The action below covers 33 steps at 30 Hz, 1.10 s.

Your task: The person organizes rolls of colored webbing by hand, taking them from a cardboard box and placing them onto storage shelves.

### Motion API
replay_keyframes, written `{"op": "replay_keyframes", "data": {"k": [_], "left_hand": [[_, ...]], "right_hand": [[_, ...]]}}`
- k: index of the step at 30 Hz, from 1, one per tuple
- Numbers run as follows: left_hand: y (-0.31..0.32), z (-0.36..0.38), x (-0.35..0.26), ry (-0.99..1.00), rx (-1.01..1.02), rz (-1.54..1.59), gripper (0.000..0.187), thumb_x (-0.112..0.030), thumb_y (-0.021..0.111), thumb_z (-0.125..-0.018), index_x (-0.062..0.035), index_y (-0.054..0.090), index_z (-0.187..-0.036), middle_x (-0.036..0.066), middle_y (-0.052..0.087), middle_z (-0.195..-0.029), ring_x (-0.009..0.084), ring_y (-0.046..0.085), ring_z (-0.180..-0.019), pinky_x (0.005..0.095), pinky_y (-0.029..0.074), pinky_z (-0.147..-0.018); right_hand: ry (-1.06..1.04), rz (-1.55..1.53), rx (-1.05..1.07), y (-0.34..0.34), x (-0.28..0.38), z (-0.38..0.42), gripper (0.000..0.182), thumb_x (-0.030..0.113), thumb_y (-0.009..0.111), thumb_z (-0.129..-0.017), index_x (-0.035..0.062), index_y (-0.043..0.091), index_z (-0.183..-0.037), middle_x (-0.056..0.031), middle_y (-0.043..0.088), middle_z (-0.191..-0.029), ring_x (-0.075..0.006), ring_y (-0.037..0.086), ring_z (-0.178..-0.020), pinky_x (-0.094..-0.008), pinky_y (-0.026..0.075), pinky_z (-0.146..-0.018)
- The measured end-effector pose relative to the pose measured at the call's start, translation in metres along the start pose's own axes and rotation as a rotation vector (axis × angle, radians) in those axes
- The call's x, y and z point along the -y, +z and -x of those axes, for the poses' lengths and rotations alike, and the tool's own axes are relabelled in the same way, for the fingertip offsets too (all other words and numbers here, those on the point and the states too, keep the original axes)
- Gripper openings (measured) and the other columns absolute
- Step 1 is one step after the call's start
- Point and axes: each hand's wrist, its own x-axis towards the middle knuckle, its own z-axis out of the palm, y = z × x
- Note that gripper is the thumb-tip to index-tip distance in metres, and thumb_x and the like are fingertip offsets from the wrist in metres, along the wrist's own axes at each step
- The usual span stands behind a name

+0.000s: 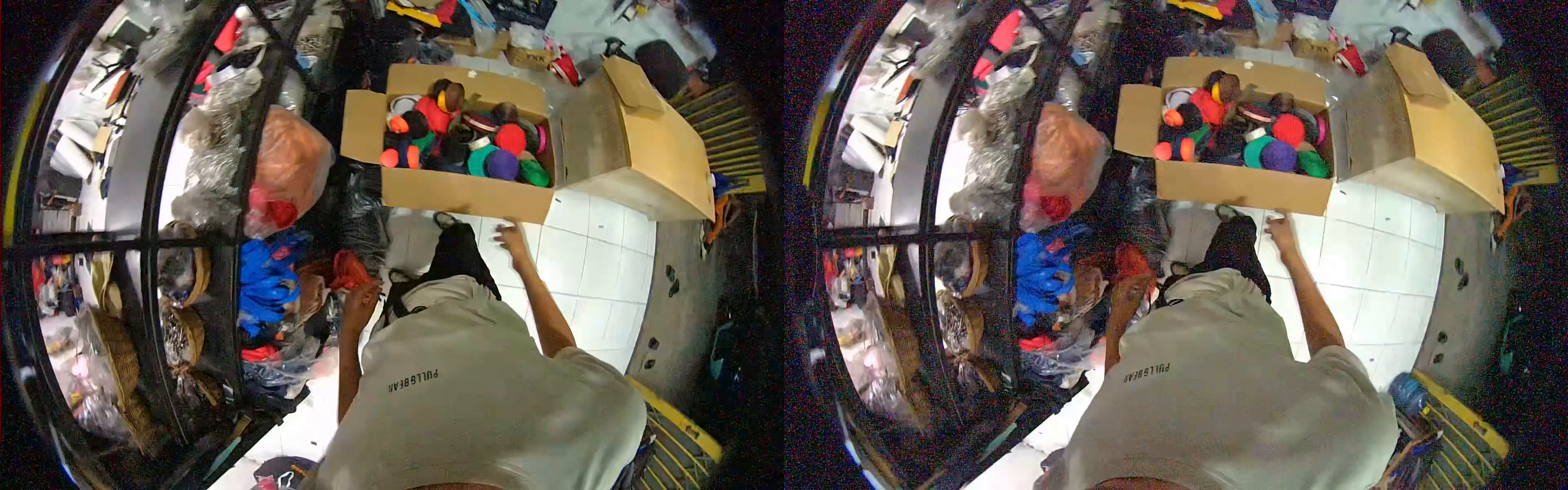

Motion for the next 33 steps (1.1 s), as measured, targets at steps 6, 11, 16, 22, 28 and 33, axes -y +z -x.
{"op": "replay_keyframes", "data": {"k": [6, 11, 16, 22, 28, 33], "left_hand": [[0.044, -0.035, 0.08, -0.422, 0.385, 0.143, 0.034, -0.021, 0.06, -0.091, -0.0059, 0.06, -0.121, 0.014, 0.066, -0.107, 0.0284, 0.063, -0.096, 0.0414, 0.048, -0.087], [0.063, -0.12, 0.062, -0.479, 0.535, -0.052, 0.036, -0.018, 0.056, -0.093, -0.004, 0.056, -0.125, 0.015, 0.063, -0.115, 0.0296, 0.061, -0.104, 0.0419, 0.047, -0.091], [0.092, -0.299, 0.006, -0.131, 0.517, -0.166, 0.037, -0.016, 0.052, -0.095, -0.002, 0.052, -0.129, 0.016, 0.06, -0.123, 0.0308, 0.058, -0.112, 0.0424, 0.045, -0.094], [0.066, -0.526, -0.107, 0.204, -0.06, 0.01, 0.042, -0.017, 0.052, -0.097, -0.0024, 0.046, -0.136, 0.026, 0.057, -0.123, 0.0386, 0.059, -0.11, 0.0417, 0.047, -0.093], [0.135, -0.653, -0.128, 0.009, -0.265, 0.188, 0.081, -0.04, 0.072, -0.083, 0.0, 0.033, -0.142, 0.031, 0.055, -0.119, 0.0441, 0.055, -0.111, 0.0458, 0.046, -0.095], [0.176, -0.618, -0.161, 0.058, -0.353, -0.216, 0.094, -0.034, 0.079, -0.074, -0.002, 0.028, -0.146, 0.027, 0.05, -0.129, 0.0431, 0.049, -0.12, 0.0461, 0.043, -0.098]], "right_hand": [[0.123, -0.044, -0.601, -0.151, 0.038, -0.034, 0.038, 0.029, 0.06, -0.092, 0.0101, 0.05, -0.123, -0.0069, 0.063, -0.102, -0.0178, 0.06, -0.089, -0.0354, 0.046, -0.078], [-0.095, 0.159, -0.183, -0.152, 0.035, -0.156, 0.04, 0.037, 0.061, -0.092, 0.0104, 0.055, -0.122, -0.0056, 0.066, -0.102, -0.0189, 0.062, -0.093, -0.0318, 0.047, -0.081], [-0.499, 0.399, -0.227, -0.024, 0.115, -0.299, 0.034, 0.032, 0.061, -0.088, 0.003, 0.065, -0.104, -0.023, 0.067, -0.088, -0.0369, 0.066, -0.088, -0.0431, 0.05, -0.078], [-0.403, 1.078, -0.107, 0.087, 0.191, -0.359, 0.054, 0.039, 0.063, -0.086, 0.0096, 0.053, -0.13, -0.0227, 0.052, -0.132, -0.041, 0.048, -0.122, -0.0603, 0.039, -0.096], [-0.675, 1.121, -0.018, 0.019, 0.122, -0.335, 0.068, 0.04, 0.065, -0.084, 0.0163, 0.039, -0.142, -0.0167, 0.034, -0.148, -0.0428, 0.039, -0.128, -0.0639, 0.031, -0.101], [-0.647, 1.313, 0.248, -0.027, 0.124, -0.276, 0.046, 0.036, 0.065, -0.085, 0.0086, 0.058, -0.121, -0.0188, 0.053, -0.129, -0.0407, 0.048, -0.121, -0.0566, 0.039, -0.098]]}}
